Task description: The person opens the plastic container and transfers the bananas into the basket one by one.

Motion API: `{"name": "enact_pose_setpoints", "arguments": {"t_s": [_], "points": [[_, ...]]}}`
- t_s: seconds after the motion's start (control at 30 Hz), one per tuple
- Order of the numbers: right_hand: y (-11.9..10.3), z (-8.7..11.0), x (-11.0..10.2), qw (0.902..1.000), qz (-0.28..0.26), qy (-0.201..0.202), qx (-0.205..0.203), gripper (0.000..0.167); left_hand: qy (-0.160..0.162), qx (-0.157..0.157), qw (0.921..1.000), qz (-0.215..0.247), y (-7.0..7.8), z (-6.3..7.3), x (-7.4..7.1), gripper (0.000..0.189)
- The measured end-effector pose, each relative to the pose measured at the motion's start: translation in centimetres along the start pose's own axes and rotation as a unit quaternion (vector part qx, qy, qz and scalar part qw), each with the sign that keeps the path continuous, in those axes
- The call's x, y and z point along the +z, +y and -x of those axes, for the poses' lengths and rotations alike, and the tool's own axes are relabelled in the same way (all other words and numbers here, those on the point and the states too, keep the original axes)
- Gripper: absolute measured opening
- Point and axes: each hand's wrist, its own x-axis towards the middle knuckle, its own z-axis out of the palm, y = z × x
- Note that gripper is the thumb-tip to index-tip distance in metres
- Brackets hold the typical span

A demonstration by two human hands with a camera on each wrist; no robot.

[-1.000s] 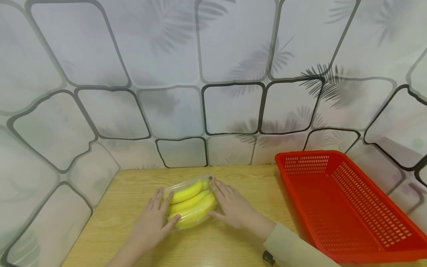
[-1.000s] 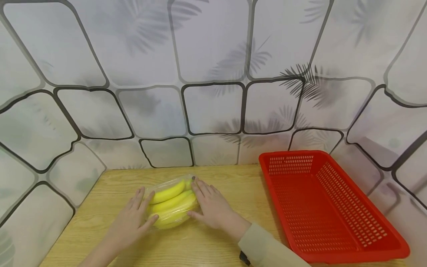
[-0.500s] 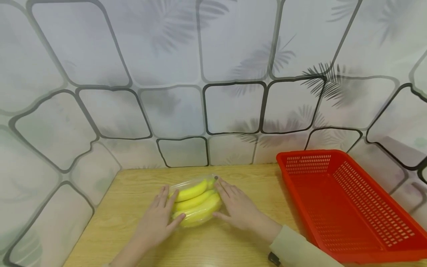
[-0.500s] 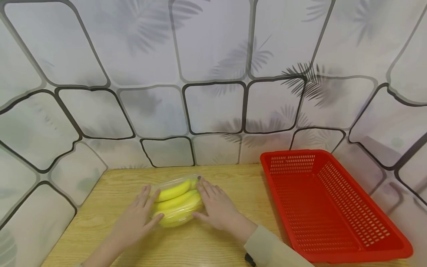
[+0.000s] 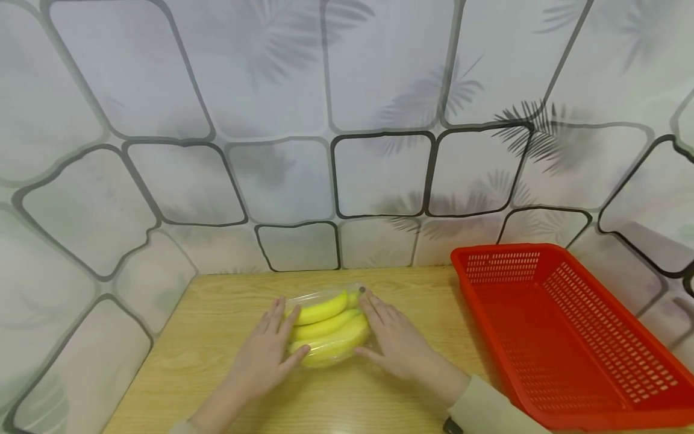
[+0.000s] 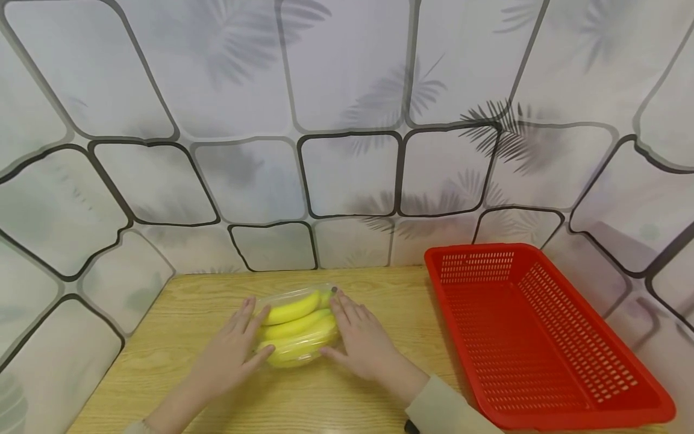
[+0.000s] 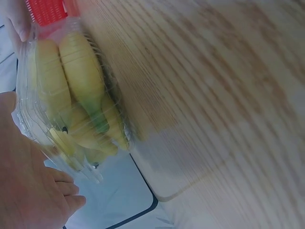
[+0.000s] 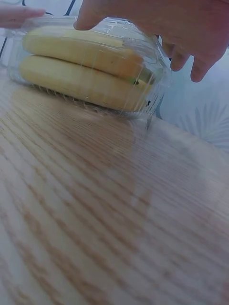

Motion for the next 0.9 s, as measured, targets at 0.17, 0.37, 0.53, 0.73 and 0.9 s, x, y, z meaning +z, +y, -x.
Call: {"name": "enact_pose_setpoints", "arguments": {"t_s": [0.17,0.37,0.53,0.73,0.9], "points": [[0.0,0.6,0.0,0.9998,-0.009,-0.002,0.02,0.098,-0.006,0.004,1.0,0.006,0.2,-0.3,0.3,0.077],[0.1,1.1,-0.3,0.9993,-0.007,-0.003,0.038,0.098,-0.008,0.013,0.9999,0.005,0.5,-0.8,0.6,0.078],[0.1,1.6,-0.6,0.9992,-0.01,0.009,0.039,0.096,-0.016,0.018,0.9997,0.005,0.6,-1.1,0.7,0.079],[0.1,2.3,-0.7,0.9985,-0.002,0.04,0.038,0.095,-0.023,0.025,0.9994,0.006,1.1,-1.6,0.6,0.08],[0.3,2.9,-0.7,0.9978,-0.005,0.028,0.059,0.095,-0.024,0.038,0.9988,0.02,1.6,-1.9,0.6,0.079]]}}
